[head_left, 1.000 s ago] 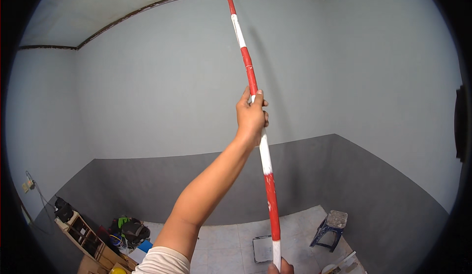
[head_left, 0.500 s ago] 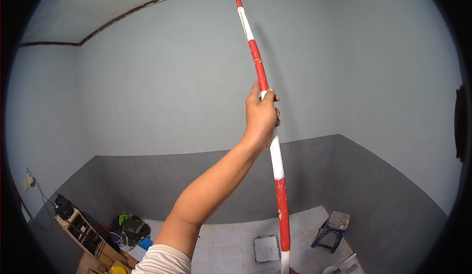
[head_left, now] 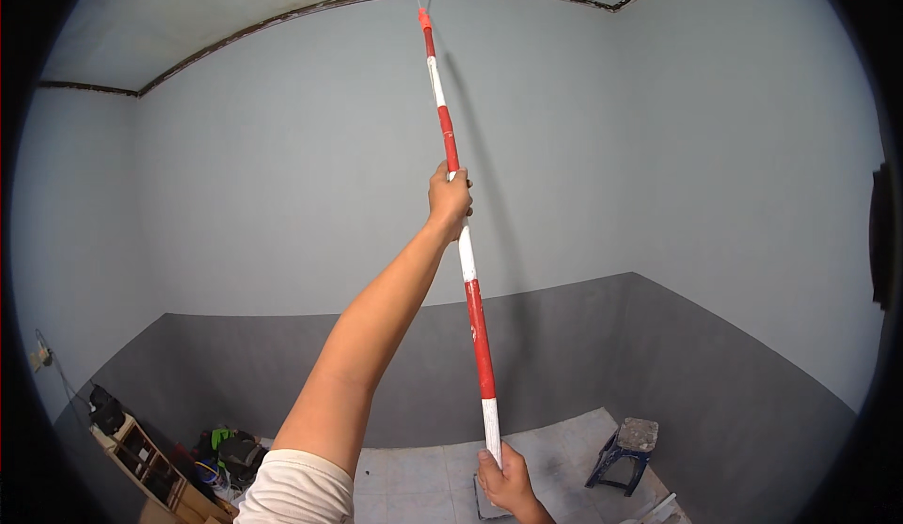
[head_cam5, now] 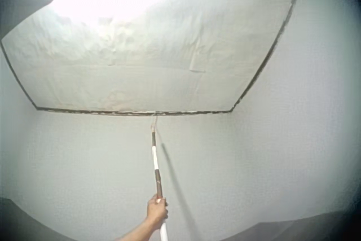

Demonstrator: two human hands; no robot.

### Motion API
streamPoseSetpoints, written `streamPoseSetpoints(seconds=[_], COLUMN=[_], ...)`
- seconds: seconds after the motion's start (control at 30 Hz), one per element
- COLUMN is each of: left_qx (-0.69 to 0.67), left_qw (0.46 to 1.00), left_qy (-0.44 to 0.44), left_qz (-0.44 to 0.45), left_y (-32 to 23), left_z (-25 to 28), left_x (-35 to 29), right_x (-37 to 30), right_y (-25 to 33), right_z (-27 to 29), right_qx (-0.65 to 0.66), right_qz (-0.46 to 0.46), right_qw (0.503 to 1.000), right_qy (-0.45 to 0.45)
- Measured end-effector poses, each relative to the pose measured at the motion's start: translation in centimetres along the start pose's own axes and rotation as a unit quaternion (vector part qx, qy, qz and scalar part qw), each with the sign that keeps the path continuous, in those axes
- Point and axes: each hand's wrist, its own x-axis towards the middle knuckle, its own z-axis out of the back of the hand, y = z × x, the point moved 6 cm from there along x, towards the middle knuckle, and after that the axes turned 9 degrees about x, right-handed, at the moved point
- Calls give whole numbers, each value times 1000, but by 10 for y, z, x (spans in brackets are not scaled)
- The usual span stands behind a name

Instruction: The person paints the ceiling using a paint roller on an extension pole.

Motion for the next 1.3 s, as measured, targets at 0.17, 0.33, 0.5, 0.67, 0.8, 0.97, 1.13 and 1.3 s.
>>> streamPoseSetpoints(seconds=[0.17, 0.33, 0.5, 0.67, 0.8, 0.97, 1.13, 1.3], left_qx=[-15, -19, -42, -107, -121, -143, -132, -123], left_qw=[1000, 1000, 998, 992, 989, 985, 988, 989], left_qy=[2, 10, 37, 66, 85, 93, 83, 81], left_qz=[2, 19, 24, 16, 10, -3, 7, 11], left_y=[-11, -43, -81, -98, -109, -110, -92, -84], left_z=[4, 2, 3, -6, -9, -11, -15, -8], left_x=[-15, -85, -172, -247, -286, -290, -309, -296], right_x=[-21, -86, -172, -234, -259, -278, -299, -292], right_y=[6, -16, -68, -67, -68, -68, -74, -105], right_z=[-2, 10, 58, 63, 67, 77, 89, 96], right_qx=[-25, -82, -203, -273, -298, -320, -340, -411], right_qz=[22, -22, -8, -49, -70, -94, -107, 157], right_qw=[999, 985, 975, 956, 948, 939, 931, 897], right_qy=[-34, -150, -89, -97, -92, -87, -72, -36])
